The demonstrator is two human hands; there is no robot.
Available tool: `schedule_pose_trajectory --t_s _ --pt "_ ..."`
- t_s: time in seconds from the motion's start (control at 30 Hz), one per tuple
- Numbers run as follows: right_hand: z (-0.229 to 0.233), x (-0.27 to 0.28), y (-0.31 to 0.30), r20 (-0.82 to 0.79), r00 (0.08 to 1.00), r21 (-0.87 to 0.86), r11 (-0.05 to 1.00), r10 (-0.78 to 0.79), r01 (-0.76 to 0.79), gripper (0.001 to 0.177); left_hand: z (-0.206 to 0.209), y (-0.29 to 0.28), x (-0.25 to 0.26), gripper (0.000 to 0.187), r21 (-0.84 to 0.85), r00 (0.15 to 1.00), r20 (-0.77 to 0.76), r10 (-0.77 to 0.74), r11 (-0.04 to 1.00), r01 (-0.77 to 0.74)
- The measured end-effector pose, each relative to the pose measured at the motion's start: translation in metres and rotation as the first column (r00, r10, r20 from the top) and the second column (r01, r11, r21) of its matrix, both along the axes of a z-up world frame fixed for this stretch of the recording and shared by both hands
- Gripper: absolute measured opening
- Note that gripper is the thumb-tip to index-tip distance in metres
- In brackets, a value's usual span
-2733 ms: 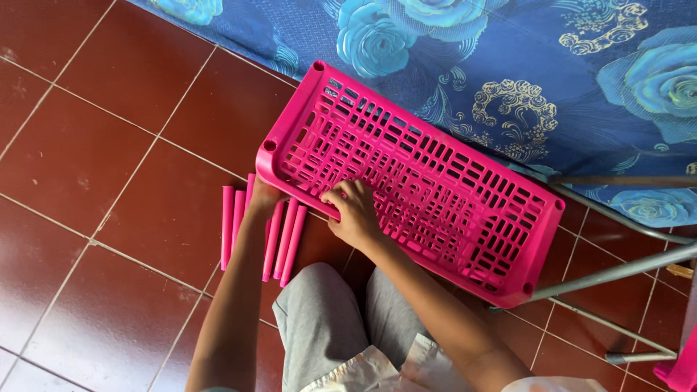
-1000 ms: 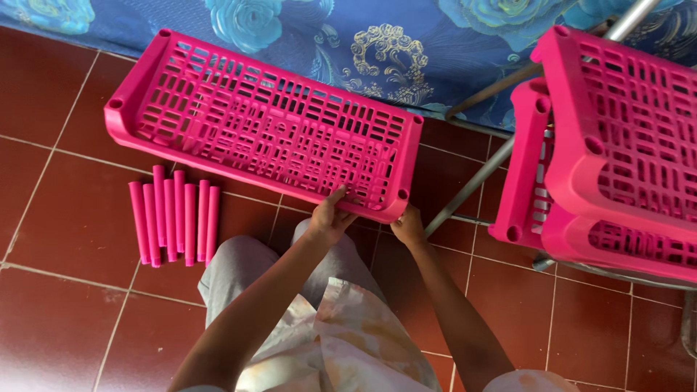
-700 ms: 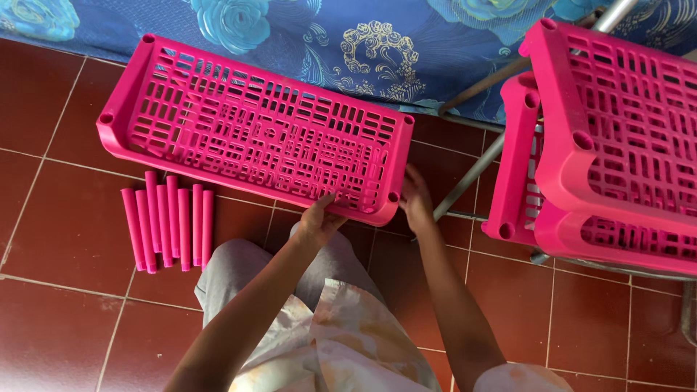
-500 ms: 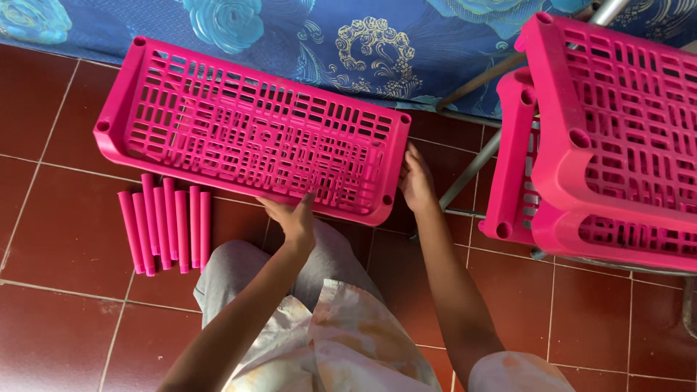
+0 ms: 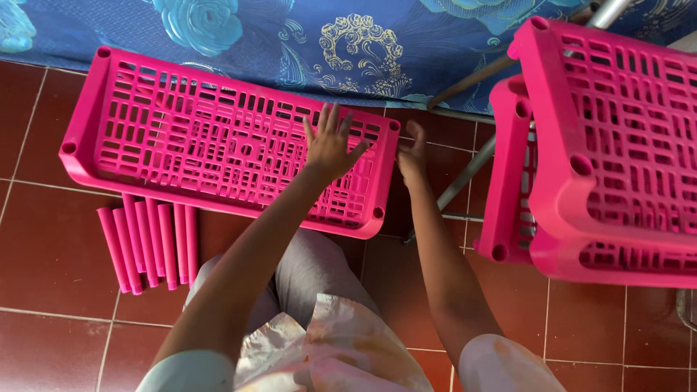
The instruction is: The person assembles pink plastic stools by inserting cylindrical legs into the seat bases. They repeatedly insert and remove legs, stack completed units, and continue attaching legs to additional seat bases.
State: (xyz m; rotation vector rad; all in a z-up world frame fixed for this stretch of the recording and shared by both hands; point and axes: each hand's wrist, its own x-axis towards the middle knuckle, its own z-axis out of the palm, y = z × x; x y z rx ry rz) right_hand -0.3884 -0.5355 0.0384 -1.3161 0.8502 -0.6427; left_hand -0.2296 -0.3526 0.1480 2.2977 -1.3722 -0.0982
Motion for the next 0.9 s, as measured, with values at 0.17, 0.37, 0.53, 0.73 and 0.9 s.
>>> schedule_pose_trajectory --t_s 0.17,0.37,0.53,0.73,0.9 --pt "-0.027 -0.002 -0.025 0.23 0.92 0.073 0.937 0.318 -0.343 0.073 -0.014 -0.056 0.026 0.085 0.093 0.995 0.069 -0.078 0.993 0.071" --pt "-0.069 0.003 -0.028 0.727 0.684 0.447 0.714 0.061 -0.539 0.034 0.004 -0.087 0.032 0.09 0.513 0.965 -0.078 -0.249 0.82 0.253" --pt "-0.04 0.004 -0.005 0.295 0.942 0.15 0.966 0.158 -0.209 0.035 0.022 -0.094 0.028 0.105 0.488 0.982 -0.121 -0.143 0.853 0.185" --pt "-0.014 0.011 -0.005 0.135 0.953 -0.127 0.959 0.271 -0.255 0.027 0.065 -0.098 0.03 0.105 0.318 0.992 0.013 -0.126 0.941 0.116" --pt "-0.027 0.01 -0.017 0.147 0.93 -0.236 0.925 0.336 -0.297 0.019 0.112 -0.084 0.026 0.102 0.404 0.984 -0.056 -0.169 0.898 0.177"
